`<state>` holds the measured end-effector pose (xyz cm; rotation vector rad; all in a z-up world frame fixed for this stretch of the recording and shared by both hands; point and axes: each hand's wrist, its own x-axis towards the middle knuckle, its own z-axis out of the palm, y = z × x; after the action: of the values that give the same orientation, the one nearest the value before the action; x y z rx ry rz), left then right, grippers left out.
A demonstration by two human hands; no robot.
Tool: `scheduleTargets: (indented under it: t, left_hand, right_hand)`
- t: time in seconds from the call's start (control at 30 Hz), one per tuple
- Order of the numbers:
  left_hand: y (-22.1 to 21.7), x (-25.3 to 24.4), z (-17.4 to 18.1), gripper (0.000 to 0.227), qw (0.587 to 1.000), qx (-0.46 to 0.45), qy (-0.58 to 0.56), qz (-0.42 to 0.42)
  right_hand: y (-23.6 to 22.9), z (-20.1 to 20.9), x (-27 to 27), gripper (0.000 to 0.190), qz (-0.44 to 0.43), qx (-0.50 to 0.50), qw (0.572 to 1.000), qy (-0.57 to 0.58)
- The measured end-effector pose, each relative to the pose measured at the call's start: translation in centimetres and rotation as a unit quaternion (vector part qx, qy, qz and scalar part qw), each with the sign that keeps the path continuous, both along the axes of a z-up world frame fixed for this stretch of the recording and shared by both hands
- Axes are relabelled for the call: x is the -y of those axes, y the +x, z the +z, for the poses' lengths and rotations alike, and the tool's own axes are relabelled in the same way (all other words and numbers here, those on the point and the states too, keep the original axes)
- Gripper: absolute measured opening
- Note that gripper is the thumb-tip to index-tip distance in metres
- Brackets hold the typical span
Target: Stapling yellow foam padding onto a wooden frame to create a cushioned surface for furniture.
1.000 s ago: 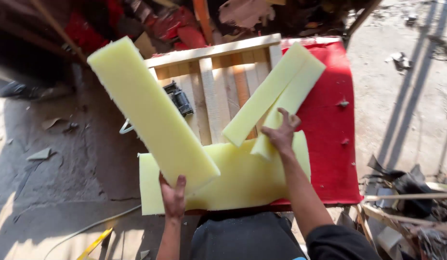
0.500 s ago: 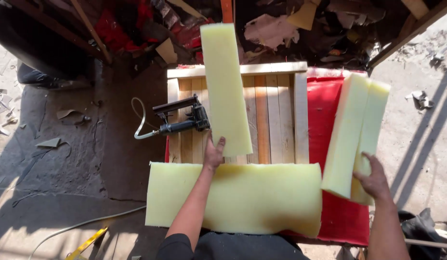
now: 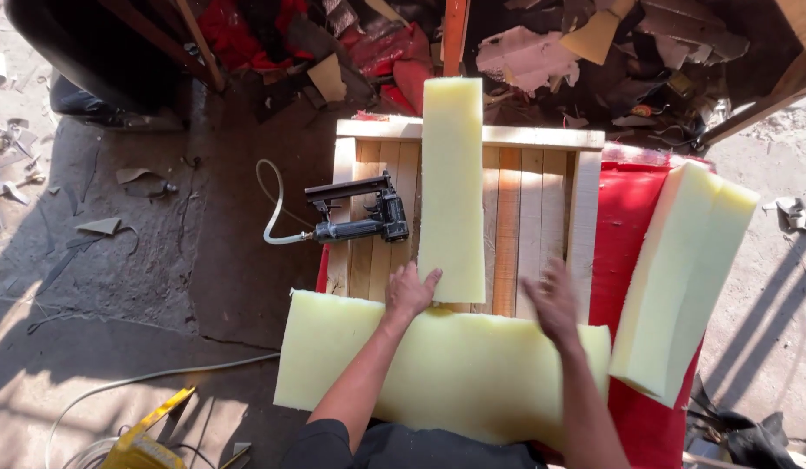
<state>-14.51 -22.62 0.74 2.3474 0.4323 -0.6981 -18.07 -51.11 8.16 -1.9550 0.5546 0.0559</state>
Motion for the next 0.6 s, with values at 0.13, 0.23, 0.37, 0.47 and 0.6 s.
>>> scheduleTargets:
  t: [0.13,0.23,0.37,0.47,0.6]
  left_hand:
    - [2.1,-2.5,4.1,0.056,0.98,0.189,0.058,0.014]
    - [4.3,-5.5,7.4,0.077,0.959,0.199,0.186,-0.082]
    - [5.8,-10.2,2.9,0.079,0.933,0.132,0.285,-0.178]
    - [6.3,-11.7,0.8,0.08,0.906,0.21,0.32,-0.18]
    - [8.0,-13.9,-3.4,0.065,0.892,0.258,0.295,-0.226]
  right_hand:
    - [3.8,-1.4,-7.9,0.11,0.104,-0.213,0.967,0.094]
    - [4.2,-3.8,-8.9,0.097,0.119,-0.185,0.975,0.038]
    - [3.5,-5.7,-9.4,0.067,0.085,-0.18,0.973,0.12]
    - [3.3,-5.3,-9.2,0.065,0.081,-0.183,0.965,0.169]
    - [3.0,-3.2,-9.1,0.062,0.11,-0.187,0.962,0.166]
